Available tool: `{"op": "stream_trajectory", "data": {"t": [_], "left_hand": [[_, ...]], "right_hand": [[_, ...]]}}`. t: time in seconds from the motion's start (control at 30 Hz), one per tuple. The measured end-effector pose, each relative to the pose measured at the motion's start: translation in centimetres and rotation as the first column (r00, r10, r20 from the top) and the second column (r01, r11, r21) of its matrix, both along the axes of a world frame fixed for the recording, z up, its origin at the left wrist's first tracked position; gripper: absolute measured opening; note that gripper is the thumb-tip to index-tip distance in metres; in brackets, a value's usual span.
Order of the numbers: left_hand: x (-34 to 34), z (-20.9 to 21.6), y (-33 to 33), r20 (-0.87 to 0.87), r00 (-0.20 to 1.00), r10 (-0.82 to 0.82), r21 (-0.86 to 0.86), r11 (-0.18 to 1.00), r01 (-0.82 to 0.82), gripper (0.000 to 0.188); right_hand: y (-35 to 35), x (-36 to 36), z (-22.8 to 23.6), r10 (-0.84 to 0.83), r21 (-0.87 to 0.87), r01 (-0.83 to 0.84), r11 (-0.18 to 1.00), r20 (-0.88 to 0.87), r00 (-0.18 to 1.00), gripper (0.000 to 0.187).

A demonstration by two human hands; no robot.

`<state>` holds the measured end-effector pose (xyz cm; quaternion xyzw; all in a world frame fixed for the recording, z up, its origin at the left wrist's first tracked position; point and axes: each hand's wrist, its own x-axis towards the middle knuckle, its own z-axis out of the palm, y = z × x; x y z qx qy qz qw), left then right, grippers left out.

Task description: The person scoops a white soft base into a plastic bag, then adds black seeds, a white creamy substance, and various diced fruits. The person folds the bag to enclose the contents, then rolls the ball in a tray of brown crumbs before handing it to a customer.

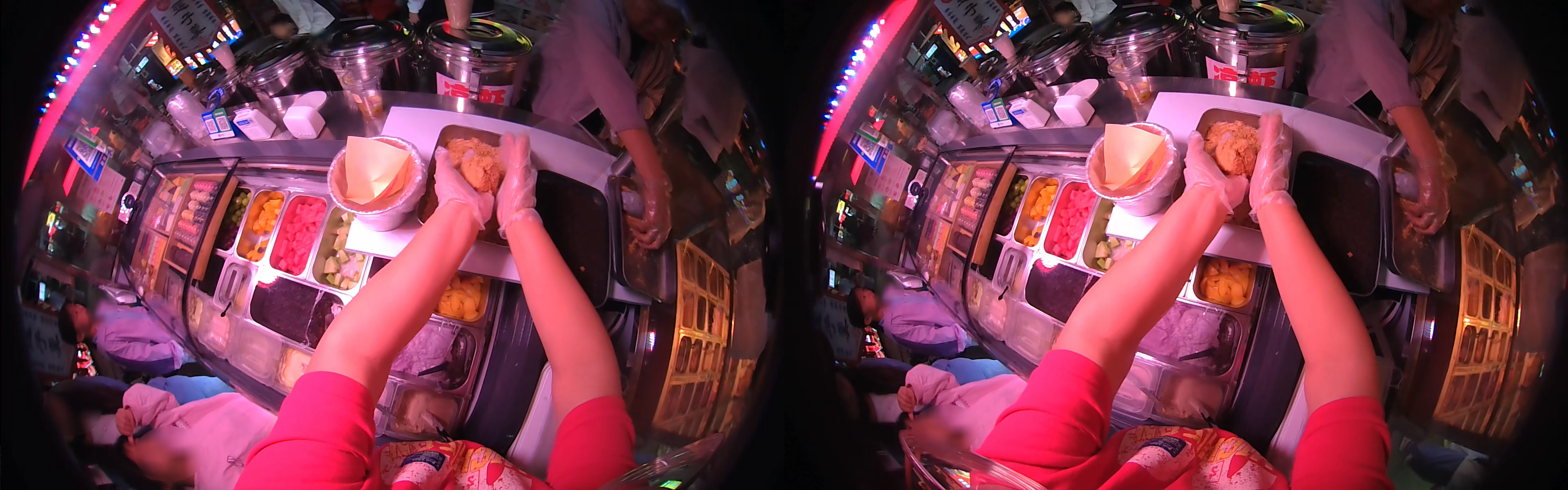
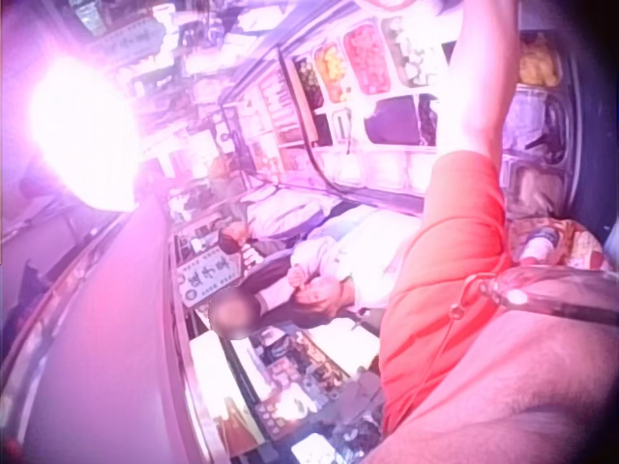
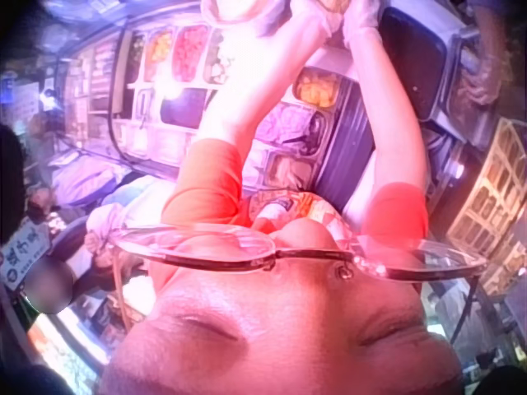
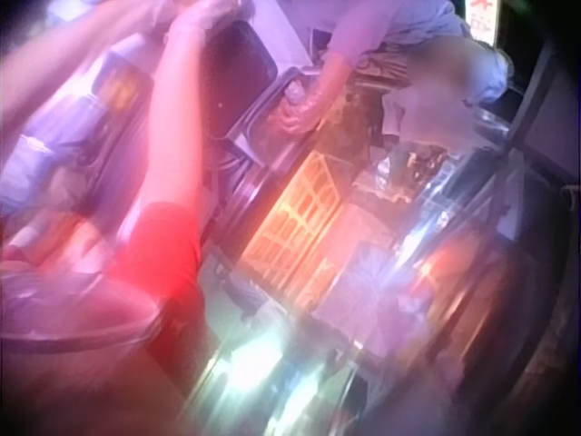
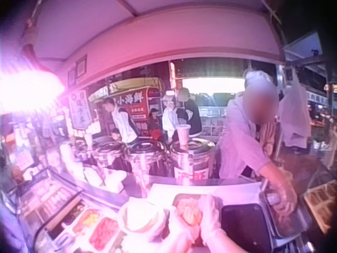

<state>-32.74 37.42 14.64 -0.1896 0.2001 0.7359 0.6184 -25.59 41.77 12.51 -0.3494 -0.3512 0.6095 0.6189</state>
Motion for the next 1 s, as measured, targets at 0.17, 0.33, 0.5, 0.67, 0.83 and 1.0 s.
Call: {"op": "stream_trajectory", "data": {"t": [0.17, 0.33, 0.5, 0.67, 0.83, 1.0], "left_hand": [[0.5, 0.9, -0.1, -0.082, 0.974, -0.212, -0.04, 0.977, 0.21, 0.05], [-2.6, 6.4, 0.8, -0.275, 0.903, -0.331, -0.071, 0.943, 0.324, 0.031], [-12.0, 11.7, -1.4, -0.635, 0.754, -0.167, 0.12, 0.943, 0.31, 0.023], [-19.9, 6.4, -5.1, -0.936, -0.135, -0.325, -0.351, 0.87, 0.346, 0.017], [-20.5, 2.3, -7.0, -0.843, 0.267, -0.468, -0.333, 0.842, 0.425, 0.076], [-19.4, 5.1, -8.7, -0.803, 0.101, -0.587, -0.454, 0.713, 0.534, 0.073]], "right_hand": [[0.5, 1.5, 2.0, 0.031, 0.115, -0.101, 0.988, 0.495, 0.869, 0.08], [1.1, 3.0, 5.5, -0.004, -0.163, -0.026, 0.986, -0.182, 0.983, 0.087], [-0.3, 2.9, 4.0, 0.168, -0.159, -0.163, 0.974, 0.017, 0.986, 0.053], [-6.1, -3.5, 4.0, -0.163, 0.664, -0.465, 0.585, 0.658, 0.735, 0.034], [-8.1, -8.3, 3.8, -0.145, 0.527, -0.622, 0.579, 0.817, 0.558, 0.023], [-7.3, -7.2, 4.1, -0.071, 0.413, -0.691, 0.592, 0.882, 0.467, 0.008]]}}
